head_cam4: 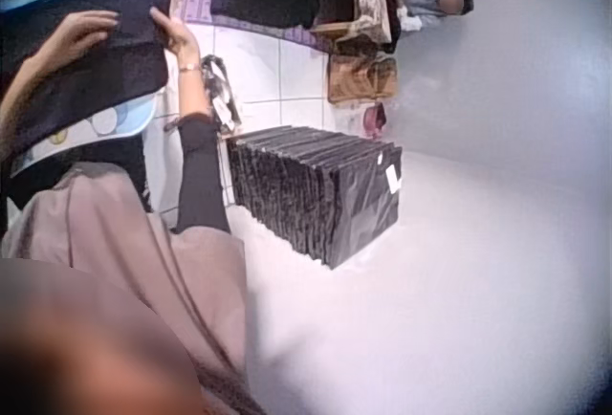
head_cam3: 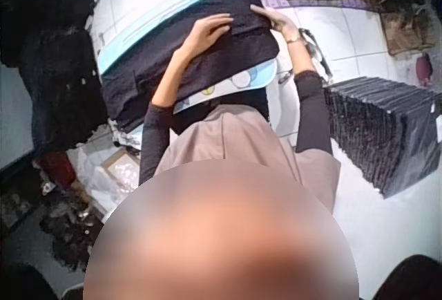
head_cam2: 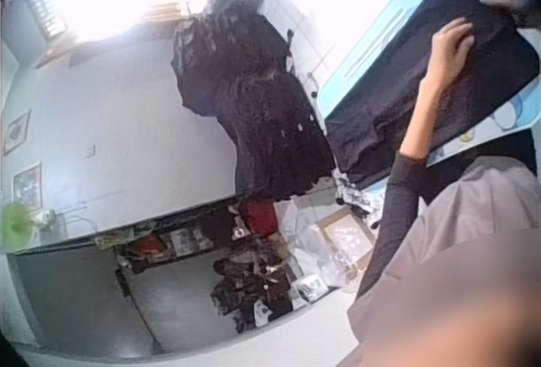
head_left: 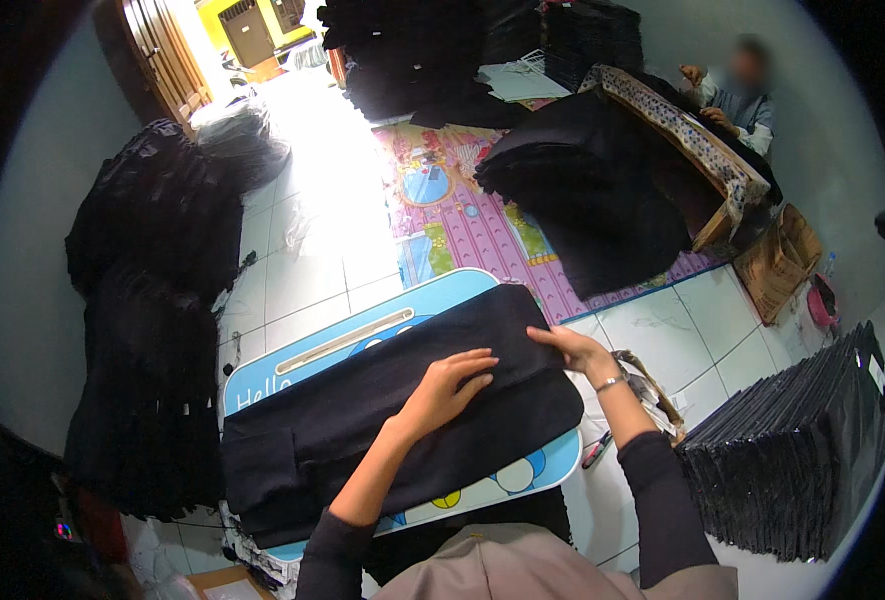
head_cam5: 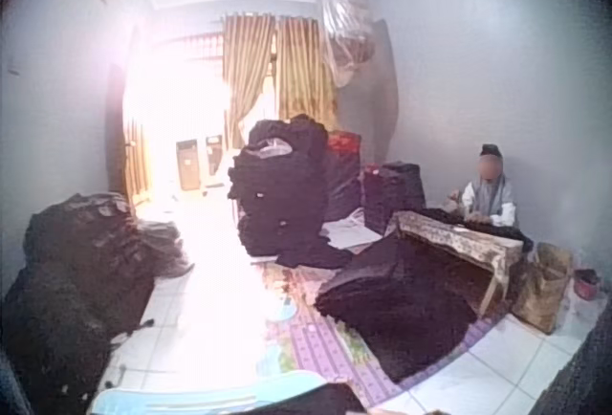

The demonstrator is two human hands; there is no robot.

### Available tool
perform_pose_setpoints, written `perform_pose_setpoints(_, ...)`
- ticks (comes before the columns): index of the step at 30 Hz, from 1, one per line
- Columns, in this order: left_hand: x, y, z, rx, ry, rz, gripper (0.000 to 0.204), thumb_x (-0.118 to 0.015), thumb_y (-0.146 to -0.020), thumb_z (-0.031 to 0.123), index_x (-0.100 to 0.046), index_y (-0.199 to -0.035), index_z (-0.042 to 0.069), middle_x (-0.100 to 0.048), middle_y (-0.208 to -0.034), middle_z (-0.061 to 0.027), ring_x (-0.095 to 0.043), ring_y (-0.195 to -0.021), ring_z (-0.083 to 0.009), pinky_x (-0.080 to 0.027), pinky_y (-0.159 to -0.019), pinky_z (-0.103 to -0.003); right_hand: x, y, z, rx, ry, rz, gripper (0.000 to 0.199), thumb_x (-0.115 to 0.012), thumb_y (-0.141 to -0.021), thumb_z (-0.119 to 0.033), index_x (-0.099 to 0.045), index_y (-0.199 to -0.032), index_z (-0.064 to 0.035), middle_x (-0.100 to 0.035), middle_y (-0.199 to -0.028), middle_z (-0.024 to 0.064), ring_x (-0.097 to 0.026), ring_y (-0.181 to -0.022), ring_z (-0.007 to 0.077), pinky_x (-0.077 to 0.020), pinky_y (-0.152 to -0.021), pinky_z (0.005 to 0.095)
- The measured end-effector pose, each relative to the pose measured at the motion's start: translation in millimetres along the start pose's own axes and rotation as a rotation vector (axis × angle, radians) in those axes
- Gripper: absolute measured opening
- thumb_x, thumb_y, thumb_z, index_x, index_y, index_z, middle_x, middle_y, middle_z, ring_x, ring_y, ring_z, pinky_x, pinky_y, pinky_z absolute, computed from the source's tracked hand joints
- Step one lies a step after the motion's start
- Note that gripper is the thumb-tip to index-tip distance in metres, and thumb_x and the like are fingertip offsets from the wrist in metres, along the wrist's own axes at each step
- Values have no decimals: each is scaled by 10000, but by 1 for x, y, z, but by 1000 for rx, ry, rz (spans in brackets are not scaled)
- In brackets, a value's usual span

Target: The person folds black trousers on a table, places them into clear plastic bags, and stacks the packaged items. The person repeats this process for multiple trousers, folding them neatly and sealing each bag before stacking.

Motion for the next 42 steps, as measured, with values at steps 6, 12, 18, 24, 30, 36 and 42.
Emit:
perform_pose_setpoints(6, -24, -93, -65, 335, 68, 157, 360, -553, -985, 286, -625, -1080, -54, -670, -871, -130, -653, -765, -157, -517, -690, -295, -27, 50, -40, 356, 791, 353, 514, -799, -739, -203, -593, -1161, 6, -686, -1073, 138, -684, -914, 200, -562, -740, 312)
perform_pose_setpoints(12, -27, -146, -100, 523, -210, -13, 420, -790, -726, 293, -668, -971, -26, -681, -800, -184, -673, -744, -243, -518, -713, -350, -142, 71, -25, 359, 2178, 661, 391, -575, -853, -134, -550, -1228, -27, -604, -894, 59, -656, -685, 146, -512, -530, 224)
perform_pose_setpoints(18, -12, -122, -117, 335, 378, -83, 301, -712, -729, -91, -682, -1008, 18, -678, -1040, -43, -632, -948, -165, -485, -912, -318, -146, 122, 19, 501, 2122, 624, 485, -589, -869, -201, -542, -1312, -8, -491, -808, 24, -556, -695, 129, -469, -536, 222)
perform_pose_setpoints(24, -4, -105, -89, 248, -163, 120, 397, -781, -671, -28, -686, -1049, 46, -646, -1096, -95, -618, -1032, -266, -494, -926, -372, -116, 144, 24, 233, 1503, 705, 534, -602, -903, -403, -539, -1236, 9, -572, -823, 122, -619, -768, 263, -510, -582, 334)
perform_pose_setpoints(30, -36, -48, 29, 108, -228, 47, 217, -774, -719, 215, -676, -780, 31, -627, -817, -170, -625, -826, -361, -509, -729, -408, -96, 145, 19, 141, 1431, 830, 499, -639, -838, -504, -553, -934, -21, -644, -863, 209, -641, -850, 376, -504, -682, 481)
perform_pose_setpoints(36, -80, 27, 88, 121, -288, 69, 401, -730, -689, 134, -516, -994, -13, -572, -856, -158, -621, -837, -335, -537, -707, -397, -92, 142, -20, 263, 593, 194, 149, -596, -914, -130, -620, -866, 8, -565, -670, 11, -497, -611, 87, -388, -538, 245)
perform_pose_setpoints(42, -73, 48, 104, -166, -90, 189, 279, -643, -674, -17, -546, -935, 1, -578, -781, -143, -631, -758, -302, -531, -682, -378, -92, 74, -56, 805, 1189, 357, 335, -602, -807, -54, -694, -1119, -136, -572, -1338, 77, -497, -1246, 285, -324, -1094, 390)
Point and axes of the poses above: each hand's wrist, its own y-axis away from the middle knuckle, its own x-axis out of the back of the hand, z = x × y, the point moved 5 cm from there along -y, towards the middle knuckle
